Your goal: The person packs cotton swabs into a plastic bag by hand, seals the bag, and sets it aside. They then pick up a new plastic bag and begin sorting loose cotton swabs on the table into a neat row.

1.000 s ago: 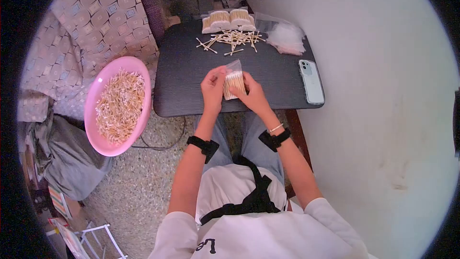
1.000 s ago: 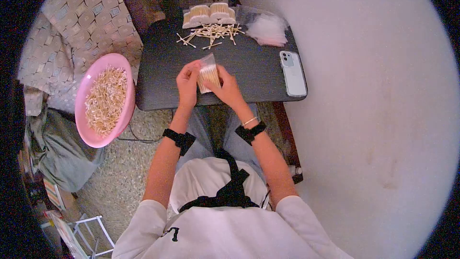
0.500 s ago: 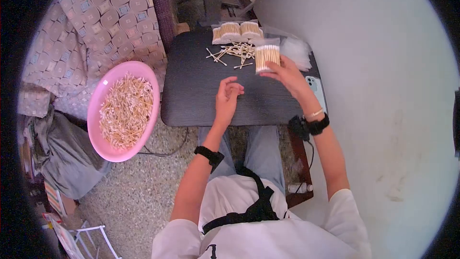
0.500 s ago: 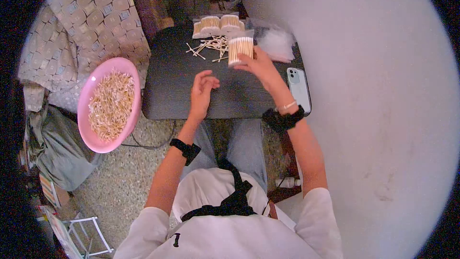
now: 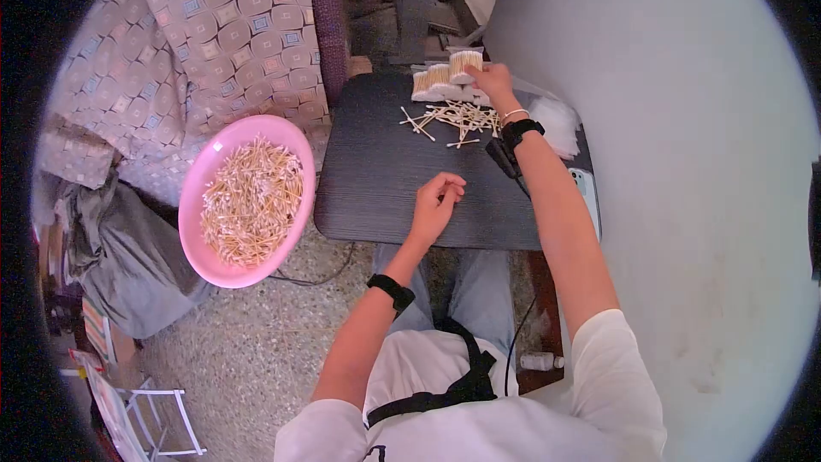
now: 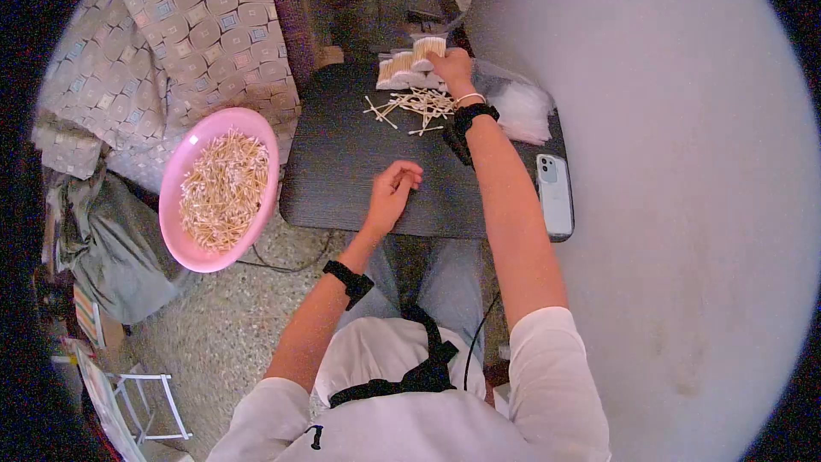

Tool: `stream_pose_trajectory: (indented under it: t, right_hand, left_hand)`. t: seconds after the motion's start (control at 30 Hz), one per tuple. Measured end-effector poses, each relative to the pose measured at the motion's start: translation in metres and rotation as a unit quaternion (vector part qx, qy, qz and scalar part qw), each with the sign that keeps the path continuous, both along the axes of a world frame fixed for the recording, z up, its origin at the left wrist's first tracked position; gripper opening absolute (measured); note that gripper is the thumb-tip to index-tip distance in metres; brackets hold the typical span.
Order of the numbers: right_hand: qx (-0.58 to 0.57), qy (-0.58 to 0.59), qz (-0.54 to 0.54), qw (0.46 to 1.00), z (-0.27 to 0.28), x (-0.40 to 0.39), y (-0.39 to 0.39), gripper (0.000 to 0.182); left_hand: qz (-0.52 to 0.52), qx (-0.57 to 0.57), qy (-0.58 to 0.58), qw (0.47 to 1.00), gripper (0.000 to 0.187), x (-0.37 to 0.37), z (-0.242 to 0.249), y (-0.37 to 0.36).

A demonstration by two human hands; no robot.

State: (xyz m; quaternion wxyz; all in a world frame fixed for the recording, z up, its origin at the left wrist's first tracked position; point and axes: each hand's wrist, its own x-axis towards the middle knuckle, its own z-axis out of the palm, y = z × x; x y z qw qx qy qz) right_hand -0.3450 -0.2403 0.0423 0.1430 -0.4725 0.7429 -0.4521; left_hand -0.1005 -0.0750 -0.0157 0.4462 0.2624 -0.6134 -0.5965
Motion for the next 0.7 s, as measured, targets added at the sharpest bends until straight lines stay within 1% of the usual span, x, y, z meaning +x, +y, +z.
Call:
stream_pose_trajectory:
  t: [0.03,0.13,0.23,0.33,0.43,0.53,0.63,0.7]
  right_hand:
    - [-0.002,-0.003,0.002,1.000,-0.002,0.001,-0.003,0.047]
    - [0.014,0.033,0.007,0.999,-0.003,0.003,-0.007,0.048]
    - [0.058,0.194,-0.039,0.978,0.009,0.009,0.003,0.050]
    - [-0.041,0.236,-0.077,0.968,0.020,0.015,0.019,0.047]
    - [0.043,0.265,-0.060,0.961,0.040,0.007,0.060,0.042]
    - [0.194,0.269,-0.054,0.942,0.044,-0.034,0.087,0.038]
    - [0.210,0.384,-0.001,0.899,0.023,-0.090,0.123,0.037]
    - [0.233,0.363,0.058,0.900,0.013,-0.108,0.143,0.041]
  left_hand:
    - [0.002,-0.012,-0.015,1.000,0.013,0.000,0.001,0.001]
    - [0.006,-0.006,0.005,1.000,0.013,-0.002,0.000,-0.001]
    - [0.007,-0.002,-0.015,1.000,0.013,-0.001,-0.003,0.000]
    - [-0.006,0.012,-0.027,1.000,0.014,0.001,-0.002,0.000]
    - [-0.012,0.005,-0.016,1.000,0.013,-0.001,-0.007,-0.002]
    - [-0.019,0.021,-0.018,0.999,0.013,0.000,-0.004,-0.002]
    - [-0.020,0.012,-0.004,1.000,0.013,-0.003,-0.012,-0.005]
    - [-0.016,0.010,-0.010,1.000,0.013,-0.002,-0.012,-0.005]
